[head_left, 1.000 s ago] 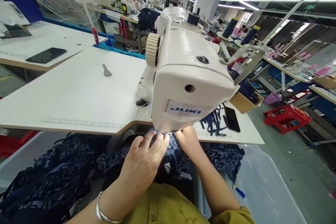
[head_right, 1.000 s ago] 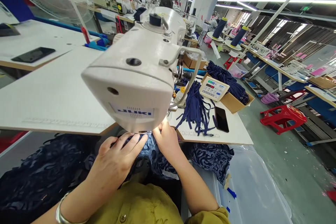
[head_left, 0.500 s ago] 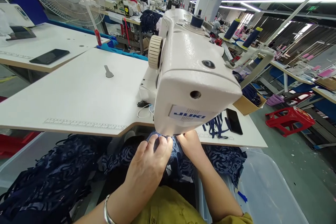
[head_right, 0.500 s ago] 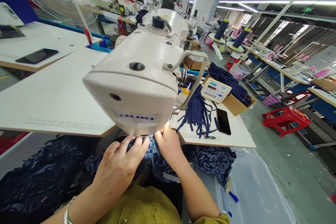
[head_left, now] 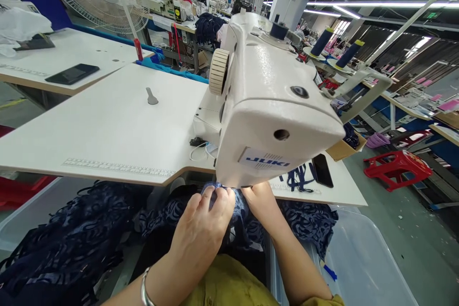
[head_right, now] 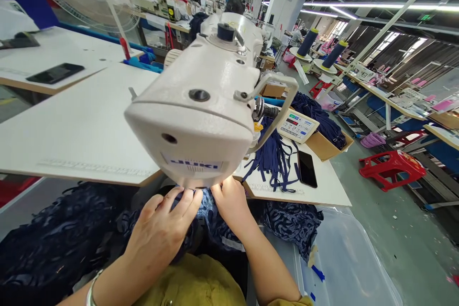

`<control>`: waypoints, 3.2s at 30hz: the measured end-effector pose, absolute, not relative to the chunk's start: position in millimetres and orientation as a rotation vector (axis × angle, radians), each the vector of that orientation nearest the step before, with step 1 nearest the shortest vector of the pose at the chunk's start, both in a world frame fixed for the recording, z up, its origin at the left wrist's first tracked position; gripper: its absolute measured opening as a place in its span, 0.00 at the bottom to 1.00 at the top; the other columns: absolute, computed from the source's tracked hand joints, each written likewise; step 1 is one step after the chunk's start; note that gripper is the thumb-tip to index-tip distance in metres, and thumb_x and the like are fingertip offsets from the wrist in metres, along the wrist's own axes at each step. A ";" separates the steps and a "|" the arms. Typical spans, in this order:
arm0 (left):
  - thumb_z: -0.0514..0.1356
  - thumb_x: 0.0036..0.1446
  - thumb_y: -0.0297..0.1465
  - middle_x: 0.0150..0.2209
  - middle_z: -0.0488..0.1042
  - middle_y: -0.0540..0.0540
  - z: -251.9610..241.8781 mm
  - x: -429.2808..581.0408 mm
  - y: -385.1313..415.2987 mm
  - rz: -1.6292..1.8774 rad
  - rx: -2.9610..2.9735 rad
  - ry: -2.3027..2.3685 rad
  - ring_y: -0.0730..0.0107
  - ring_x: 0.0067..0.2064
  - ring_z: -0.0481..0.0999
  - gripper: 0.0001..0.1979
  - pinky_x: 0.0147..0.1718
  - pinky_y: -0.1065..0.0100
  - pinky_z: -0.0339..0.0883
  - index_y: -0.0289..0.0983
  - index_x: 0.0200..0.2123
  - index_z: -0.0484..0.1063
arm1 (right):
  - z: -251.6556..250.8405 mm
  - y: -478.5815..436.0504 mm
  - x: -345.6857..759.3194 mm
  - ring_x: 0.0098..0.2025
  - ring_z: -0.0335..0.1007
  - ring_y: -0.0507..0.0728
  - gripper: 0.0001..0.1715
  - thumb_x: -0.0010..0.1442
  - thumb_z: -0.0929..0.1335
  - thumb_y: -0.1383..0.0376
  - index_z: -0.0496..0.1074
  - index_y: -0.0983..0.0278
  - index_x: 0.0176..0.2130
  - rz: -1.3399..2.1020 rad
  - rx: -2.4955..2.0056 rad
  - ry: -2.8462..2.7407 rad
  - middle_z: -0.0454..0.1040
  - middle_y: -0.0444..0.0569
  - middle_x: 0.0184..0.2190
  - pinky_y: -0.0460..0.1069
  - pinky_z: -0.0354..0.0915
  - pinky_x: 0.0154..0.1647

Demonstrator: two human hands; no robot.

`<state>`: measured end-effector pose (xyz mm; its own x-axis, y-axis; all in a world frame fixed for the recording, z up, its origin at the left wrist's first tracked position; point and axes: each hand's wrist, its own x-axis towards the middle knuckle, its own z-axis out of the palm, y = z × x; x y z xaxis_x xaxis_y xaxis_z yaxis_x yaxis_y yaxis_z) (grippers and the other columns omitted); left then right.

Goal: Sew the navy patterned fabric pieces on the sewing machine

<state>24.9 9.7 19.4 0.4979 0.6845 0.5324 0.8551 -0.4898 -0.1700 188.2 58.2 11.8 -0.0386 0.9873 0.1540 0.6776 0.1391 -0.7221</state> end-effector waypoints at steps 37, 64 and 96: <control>0.44 0.61 0.20 0.54 0.72 0.46 15.0 -0.5 16.4 -0.729 -2.638 -0.964 0.66 0.55 0.67 0.23 0.55 0.66 0.56 0.34 0.55 0.67 | 1.9 36.3 183.9 0.30 0.64 0.52 0.03 0.61 0.63 0.64 0.62 0.61 0.36 0.855 -1.427 -1.523 0.65 0.39 0.27 0.46 0.60 0.35; 0.45 0.61 0.20 0.53 0.74 0.48 10.6 9.0 11.1 -0.732 -2.569 -1.176 0.64 0.51 0.71 0.22 0.49 0.60 0.55 0.36 0.55 0.68 | 10.1 41.4 182.7 0.34 0.70 0.54 0.08 0.60 0.61 0.68 0.66 0.61 0.40 0.801 -1.493 -1.564 0.72 0.41 0.30 0.48 0.61 0.39; 0.45 0.62 0.20 0.49 0.76 0.45 11.3 9.6 22.9 -0.810 -2.639 -1.075 0.63 0.49 0.69 0.21 0.49 0.62 0.60 0.34 0.52 0.70 | -23.1 40.8 184.9 0.27 0.56 0.50 0.07 0.64 0.62 0.60 0.63 0.61 0.39 1.005 -1.235 -1.322 0.58 0.38 0.24 0.46 0.58 0.33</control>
<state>9.6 22.9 11.3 0.5905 0.5924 0.5480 0.6899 -0.7229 0.0380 184.9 40.8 -23.1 0.0476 0.9900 0.1325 0.1370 0.1249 -0.9827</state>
